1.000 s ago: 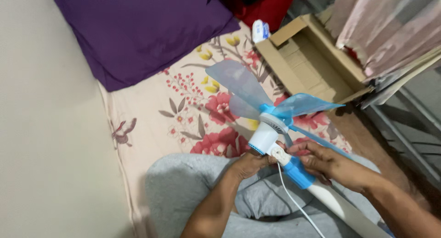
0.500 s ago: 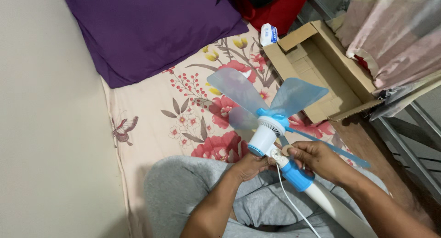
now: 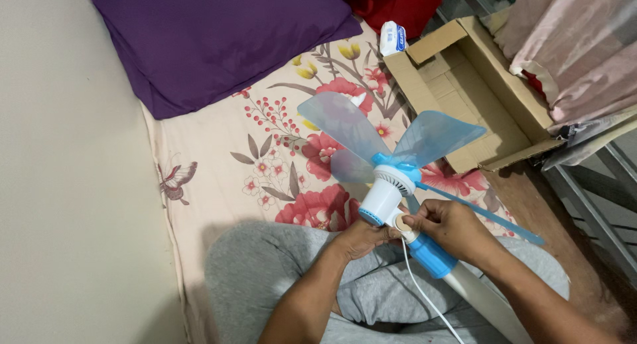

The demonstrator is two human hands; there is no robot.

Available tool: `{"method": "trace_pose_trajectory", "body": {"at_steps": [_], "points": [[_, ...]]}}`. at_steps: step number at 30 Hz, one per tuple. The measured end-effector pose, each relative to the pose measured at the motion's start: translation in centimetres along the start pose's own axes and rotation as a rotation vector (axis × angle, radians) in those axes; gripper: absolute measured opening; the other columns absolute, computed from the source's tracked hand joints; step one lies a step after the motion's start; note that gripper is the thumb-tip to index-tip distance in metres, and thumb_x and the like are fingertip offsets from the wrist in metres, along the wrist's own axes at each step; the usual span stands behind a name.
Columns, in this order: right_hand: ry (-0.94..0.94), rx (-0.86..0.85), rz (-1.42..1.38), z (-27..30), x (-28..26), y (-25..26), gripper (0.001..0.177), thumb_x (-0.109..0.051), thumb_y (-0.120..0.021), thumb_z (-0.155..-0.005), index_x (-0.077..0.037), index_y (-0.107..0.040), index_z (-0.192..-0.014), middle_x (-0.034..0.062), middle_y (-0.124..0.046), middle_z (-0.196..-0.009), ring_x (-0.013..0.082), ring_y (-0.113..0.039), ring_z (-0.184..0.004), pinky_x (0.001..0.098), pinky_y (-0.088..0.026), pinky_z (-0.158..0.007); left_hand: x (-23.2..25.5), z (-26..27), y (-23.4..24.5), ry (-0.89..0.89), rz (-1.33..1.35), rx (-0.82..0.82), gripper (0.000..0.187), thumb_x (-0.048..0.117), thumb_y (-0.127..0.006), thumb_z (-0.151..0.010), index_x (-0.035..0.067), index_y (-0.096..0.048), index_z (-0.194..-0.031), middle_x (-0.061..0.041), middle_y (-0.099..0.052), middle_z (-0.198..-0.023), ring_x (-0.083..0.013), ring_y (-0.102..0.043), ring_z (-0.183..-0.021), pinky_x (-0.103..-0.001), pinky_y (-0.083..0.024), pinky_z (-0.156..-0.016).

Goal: The person assembles a small blue and white pedestal fan on a bed. They attach the fan head to the pole, secure the blades, and connect the power cord to the base.

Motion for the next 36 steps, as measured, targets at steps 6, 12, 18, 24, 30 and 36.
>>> {"method": "trace_pose_trajectory", "body": {"at_steps": [6,12,18,24,30,36], "points": [[-0.06,0.001,0.028,0.5,-0.5,0.1,0.034,-0.035,-0.079,-0.085,-0.004,-0.074,-0.074,0.0045,-0.065,-0.058,0.0105,-0.053,-0.053,0.0306,-0.044,-0.052,0.5,0.2,-0.8,-0.025,0.069,-0.014,0.051,0.016,-0.08,-0.093,0.008,-0.056,-0.138,-0.004,-0.065,-0.123,-0.0173,-0.065,-0.117,-0.035,-0.058,-0.095],[-0.037,-0.007,-0.021,0.6,0.0,0.4,0.027,-0.03,-0.079,-0.086,-0.003,-0.075,-0.085,0.0039,-0.069,-0.066,0.0095,-0.056,-0.06,0.0295,-0.046,-0.055,0.5,0.4,-0.9,-0.047,0.097,-0.024,0.054,0.016,-0.082,-0.091,0.008,-0.057,-0.139,-0.004,-0.066,-0.123,-0.0181,-0.065,-0.116,-0.035,-0.057,-0.095],[-0.062,-0.145,-0.224,2.2,1.0,1.9,0.023,-0.017,-0.07,-0.094,-0.006,-0.077,-0.112,0.0066,-0.066,-0.08,0.0139,-0.057,-0.068,0.0305,-0.049,-0.063,0.2,0.1,-0.7,-0.026,0.107,-0.02,0.055,0.015,-0.083,-0.089,0.009,-0.057,-0.137,-0.003,-0.066,-0.124,-0.0174,-0.063,-0.12,-0.035,-0.056,-0.1],[0.038,-0.081,-0.388,2.6,1.7,1.8,0.027,-0.008,-0.067,-0.091,-0.002,-0.075,-0.116,0.0039,-0.076,-0.095,0.0132,-0.071,-0.086,0.0302,-0.059,-0.081,0.3,0.1,-0.8,-0.041,0.145,-0.064,0.056,0.013,-0.083,-0.09,0.008,-0.056,-0.138,-0.005,-0.066,-0.126,-0.0194,-0.064,-0.121,-0.037,-0.057,-0.099],[0.107,0.279,0.158,4.8,-1.6,1.2,0.022,-0.019,-0.079,-0.089,-0.014,-0.076,-0.111,0.0025,-0.079,-0.105,0.0135,-0.076,-0.09,0.0276,-0.06,-0.081,-0.1,0.1,-0.5,-0.048,0.116,-0.054,0.054,0.011,-0.08,-0.092,0.007,-0.054,-0.139,-0.005,-0.066,-0.128,-0.0201,-0.065,-0.121,-0.039,-0.058,-0.098],[0.444,-0.021,0.658,4.7,-4.9,0.7,0.056,-0.007,-0.069,-0.082,-0.026,-0.069,-0.135,0.0057,-0.066,-0.106,0.0237,-0.068,-0.091,0.0383,-0.055,-0.076,-1.7,-0.3,1.0,-0.005,0.068,0.021,0.057,0.011,-0.08,-0.092,0.008,-0.054,-0.143,-0.006,-0.067,-0.124,-0.0207,-0.065,-0.115,-0.038,-0.058,-0.096]]}}
Point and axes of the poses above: each hand's wrist, its own z-axis away from the middle knuckle, its own y-axis out of the back of the hand, x = y × z, the point moved 1 cm from there along -z, towards the middle knuckle
